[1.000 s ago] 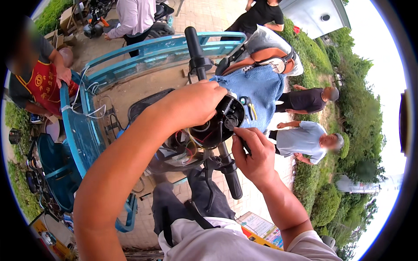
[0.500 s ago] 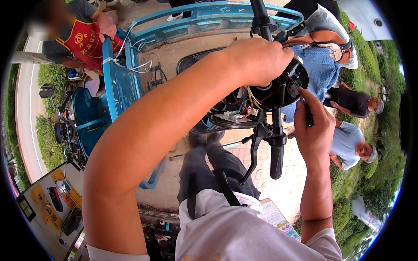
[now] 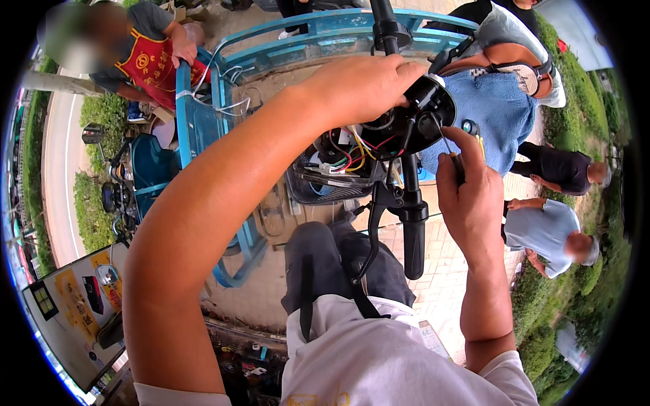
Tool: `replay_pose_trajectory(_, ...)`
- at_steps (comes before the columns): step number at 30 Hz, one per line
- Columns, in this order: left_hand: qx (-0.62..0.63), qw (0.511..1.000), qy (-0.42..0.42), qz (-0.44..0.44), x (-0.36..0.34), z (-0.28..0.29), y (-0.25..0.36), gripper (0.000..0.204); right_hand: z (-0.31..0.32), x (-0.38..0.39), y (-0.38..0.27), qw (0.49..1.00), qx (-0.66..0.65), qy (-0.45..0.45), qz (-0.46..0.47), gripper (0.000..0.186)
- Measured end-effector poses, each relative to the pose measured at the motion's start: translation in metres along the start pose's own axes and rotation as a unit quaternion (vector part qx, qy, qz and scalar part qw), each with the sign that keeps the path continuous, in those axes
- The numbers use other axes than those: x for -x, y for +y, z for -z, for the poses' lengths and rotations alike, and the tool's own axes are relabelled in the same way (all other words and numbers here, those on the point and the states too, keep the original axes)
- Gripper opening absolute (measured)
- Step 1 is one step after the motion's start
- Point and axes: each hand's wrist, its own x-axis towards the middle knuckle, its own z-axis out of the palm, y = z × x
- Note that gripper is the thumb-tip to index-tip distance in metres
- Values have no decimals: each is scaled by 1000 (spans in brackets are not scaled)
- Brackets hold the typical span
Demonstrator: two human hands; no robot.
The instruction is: The person repairs the handlebar control unit of a light-blue electric scooter. They remove the cover, adjust internal wires, and reassemble the unit using a screwdriver and pliers. The work is performed outdoors on a paved area with other scooters nearby.
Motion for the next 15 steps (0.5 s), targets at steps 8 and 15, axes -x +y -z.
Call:
replay_pose_trajectory(8, 11, 999, -34, -24, 2, 10, -4, 47, -5, 3, -15, 1000, -14, 20, -6, 22)
replay_pose_trajectory(15, 33, 995, -72, -57, -4, 11, -10, 47, -18, 11, -29, 995, 17, 67, -75, 22)
